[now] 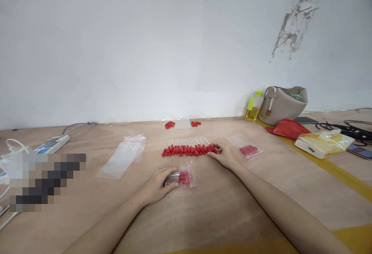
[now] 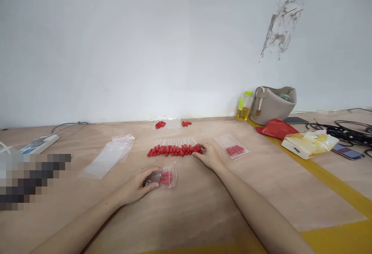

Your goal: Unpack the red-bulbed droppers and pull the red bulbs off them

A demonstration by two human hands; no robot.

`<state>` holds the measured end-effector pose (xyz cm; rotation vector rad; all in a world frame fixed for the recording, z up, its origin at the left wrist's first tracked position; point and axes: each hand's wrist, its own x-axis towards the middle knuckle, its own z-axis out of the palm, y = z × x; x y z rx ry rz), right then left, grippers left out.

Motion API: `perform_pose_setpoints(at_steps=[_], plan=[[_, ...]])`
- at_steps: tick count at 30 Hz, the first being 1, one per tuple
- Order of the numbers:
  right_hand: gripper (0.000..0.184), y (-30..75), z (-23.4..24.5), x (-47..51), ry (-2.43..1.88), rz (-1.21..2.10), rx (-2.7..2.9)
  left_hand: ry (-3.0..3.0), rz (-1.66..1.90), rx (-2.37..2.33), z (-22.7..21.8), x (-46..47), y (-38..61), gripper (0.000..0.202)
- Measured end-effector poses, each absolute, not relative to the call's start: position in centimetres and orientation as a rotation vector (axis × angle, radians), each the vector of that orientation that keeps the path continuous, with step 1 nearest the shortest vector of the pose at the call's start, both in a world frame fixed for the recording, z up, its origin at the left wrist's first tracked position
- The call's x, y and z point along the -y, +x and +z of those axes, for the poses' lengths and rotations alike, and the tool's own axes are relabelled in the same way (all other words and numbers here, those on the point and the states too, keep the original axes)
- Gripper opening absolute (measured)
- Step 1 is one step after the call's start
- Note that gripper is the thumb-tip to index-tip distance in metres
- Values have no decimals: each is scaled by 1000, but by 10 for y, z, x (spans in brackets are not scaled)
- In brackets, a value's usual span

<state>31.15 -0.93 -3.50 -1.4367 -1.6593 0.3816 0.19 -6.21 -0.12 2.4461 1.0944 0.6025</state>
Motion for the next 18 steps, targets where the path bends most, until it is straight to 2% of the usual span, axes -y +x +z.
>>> perform_pose_setpoints(at_steps=[9, 12, 15, 18], plan=[[46, 308, -28, 18, -1475, 152, 1561, 2498, 696, -1044, -4, 63, 1, 45], [30, 297, -12, 35, -1375, 68, 1561, 2477, 785, -1029, -3, 64, 2, 37], [18, 278, 1, 53, -1199, 249, 1892, 2433, 757, -1084, -1, 65, 2, 32], [11, 257, 2, 65, -1151, 264, 2155, 2487, 663, -1040, -1, 65, 1, 34]])
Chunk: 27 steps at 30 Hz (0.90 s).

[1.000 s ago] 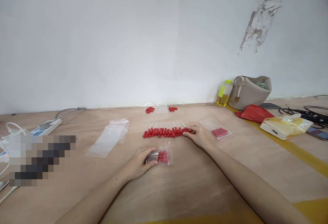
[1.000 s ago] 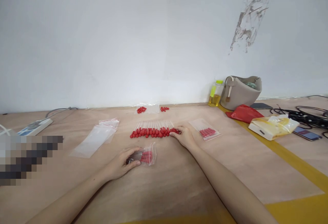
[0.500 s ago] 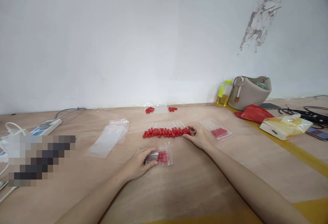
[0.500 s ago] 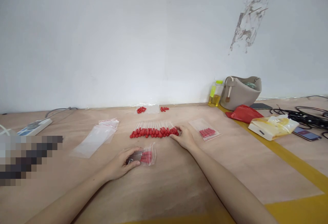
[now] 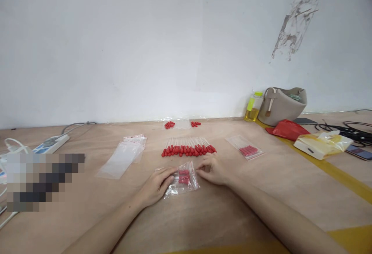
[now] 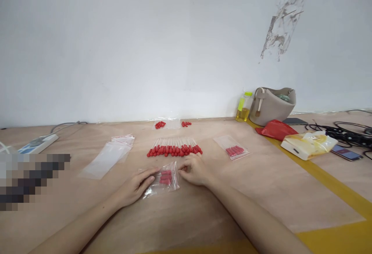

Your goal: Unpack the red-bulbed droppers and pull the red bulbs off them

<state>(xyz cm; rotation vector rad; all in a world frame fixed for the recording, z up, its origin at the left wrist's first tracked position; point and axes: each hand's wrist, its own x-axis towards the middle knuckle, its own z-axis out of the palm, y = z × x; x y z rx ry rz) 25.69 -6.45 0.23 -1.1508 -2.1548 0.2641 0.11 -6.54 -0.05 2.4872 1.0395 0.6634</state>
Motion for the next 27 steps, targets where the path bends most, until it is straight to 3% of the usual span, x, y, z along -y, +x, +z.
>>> perform_pose_setpoints(at_steps=[10, 22, 27], plan=[[18, 224, -11, 66, -1274, 394, 2126, 2530, 548, -931, 1, 67, 3, 46], [7, 221, -17, 65, -1213, 1001, 1979, 2512, 548, -977, -3, 65, 1, 42], [19, 237, -6, 58, -1108, 1256, 1724, 2501, 527, -999, 0, 66, 1, 43]])
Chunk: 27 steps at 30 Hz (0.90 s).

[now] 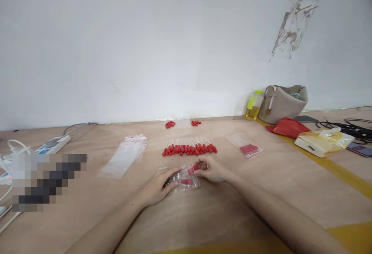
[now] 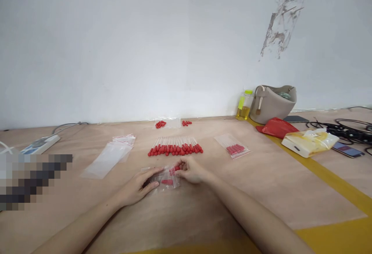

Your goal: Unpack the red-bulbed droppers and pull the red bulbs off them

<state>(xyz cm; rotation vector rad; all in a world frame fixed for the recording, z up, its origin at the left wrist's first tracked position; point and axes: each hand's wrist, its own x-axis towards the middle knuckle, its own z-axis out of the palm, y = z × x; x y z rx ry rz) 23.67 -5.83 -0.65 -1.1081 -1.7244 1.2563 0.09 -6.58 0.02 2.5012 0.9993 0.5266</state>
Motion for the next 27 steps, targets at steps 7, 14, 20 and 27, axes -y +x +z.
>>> perform_pose_setpoints(at_steps=[7, 14, 20, 27], plan=[[33, 302, 38, 37, -1094, 1288, 1524, 2511, 536, -986, -1, 64, 0, 41], [25, 338, 34, 15, -1062, 542, 1456, 2523, 526, -1004, -4, 62, -1, 41], [21, 317, -5, 11, -1141, -83, 1815, 2529, 534, -985, -5, 62, -1, 41], [24, 310, -6, 18, -1157, -209, 2145, 2530, 532, -986, -6, 61, -2, 41]])
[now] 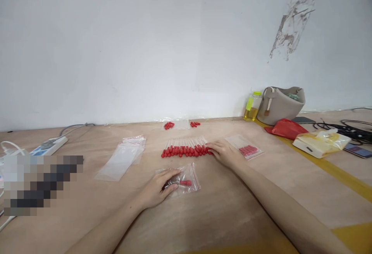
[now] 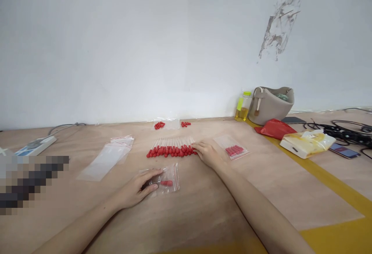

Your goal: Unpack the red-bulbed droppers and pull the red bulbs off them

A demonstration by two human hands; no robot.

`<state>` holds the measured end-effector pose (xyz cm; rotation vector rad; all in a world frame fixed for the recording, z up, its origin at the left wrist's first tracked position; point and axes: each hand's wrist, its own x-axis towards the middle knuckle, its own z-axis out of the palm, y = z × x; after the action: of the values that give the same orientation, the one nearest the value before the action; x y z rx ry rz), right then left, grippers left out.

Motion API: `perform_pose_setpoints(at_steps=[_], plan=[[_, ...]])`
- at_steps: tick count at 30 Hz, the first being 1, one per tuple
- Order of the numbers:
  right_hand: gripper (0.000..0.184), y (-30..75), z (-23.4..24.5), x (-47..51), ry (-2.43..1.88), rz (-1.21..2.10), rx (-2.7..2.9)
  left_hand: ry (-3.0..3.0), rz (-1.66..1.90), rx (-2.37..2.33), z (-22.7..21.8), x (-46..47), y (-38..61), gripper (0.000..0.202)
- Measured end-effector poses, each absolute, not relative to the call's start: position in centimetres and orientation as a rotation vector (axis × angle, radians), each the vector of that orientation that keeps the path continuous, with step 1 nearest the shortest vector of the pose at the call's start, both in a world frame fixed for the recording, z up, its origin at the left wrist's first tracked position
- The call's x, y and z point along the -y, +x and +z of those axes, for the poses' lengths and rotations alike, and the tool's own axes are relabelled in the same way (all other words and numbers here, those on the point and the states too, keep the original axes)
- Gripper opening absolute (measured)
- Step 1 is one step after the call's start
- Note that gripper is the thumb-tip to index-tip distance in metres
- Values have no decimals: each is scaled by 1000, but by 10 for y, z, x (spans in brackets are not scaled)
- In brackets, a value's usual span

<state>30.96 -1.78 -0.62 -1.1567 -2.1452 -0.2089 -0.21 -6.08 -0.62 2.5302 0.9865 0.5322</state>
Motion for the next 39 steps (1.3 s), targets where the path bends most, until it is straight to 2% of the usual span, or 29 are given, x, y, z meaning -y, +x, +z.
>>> perform_pose_setpoints(at_steps=[6, 12, 18, 26, 33, 39], plan=[[25, 305, 2, 25, -1311, -168, 2247, 2537, 526, -978, -5, 62, -1, 41], [36, 306, 8, 30, -1291, -165, 2095, 2567, 508, -979, -2, 61, 0, 40], [22, 293, 0, 34, -1309, -132, 1653, 2649, 481, -908, -2, 60, -2, 39], [13, 252, -5, 76, -1151, 236, 2257, 2638, 477, -958, 2, 60, -2, 37], [20, 229, -9, 73, -1038, 495, 2276, 2702, 302, -914, 1, 60, -5, 50], [5, 230, -8, 81, -1104, 541, 2131, 2741, 190, -912, 2, 61, -6, 49]])
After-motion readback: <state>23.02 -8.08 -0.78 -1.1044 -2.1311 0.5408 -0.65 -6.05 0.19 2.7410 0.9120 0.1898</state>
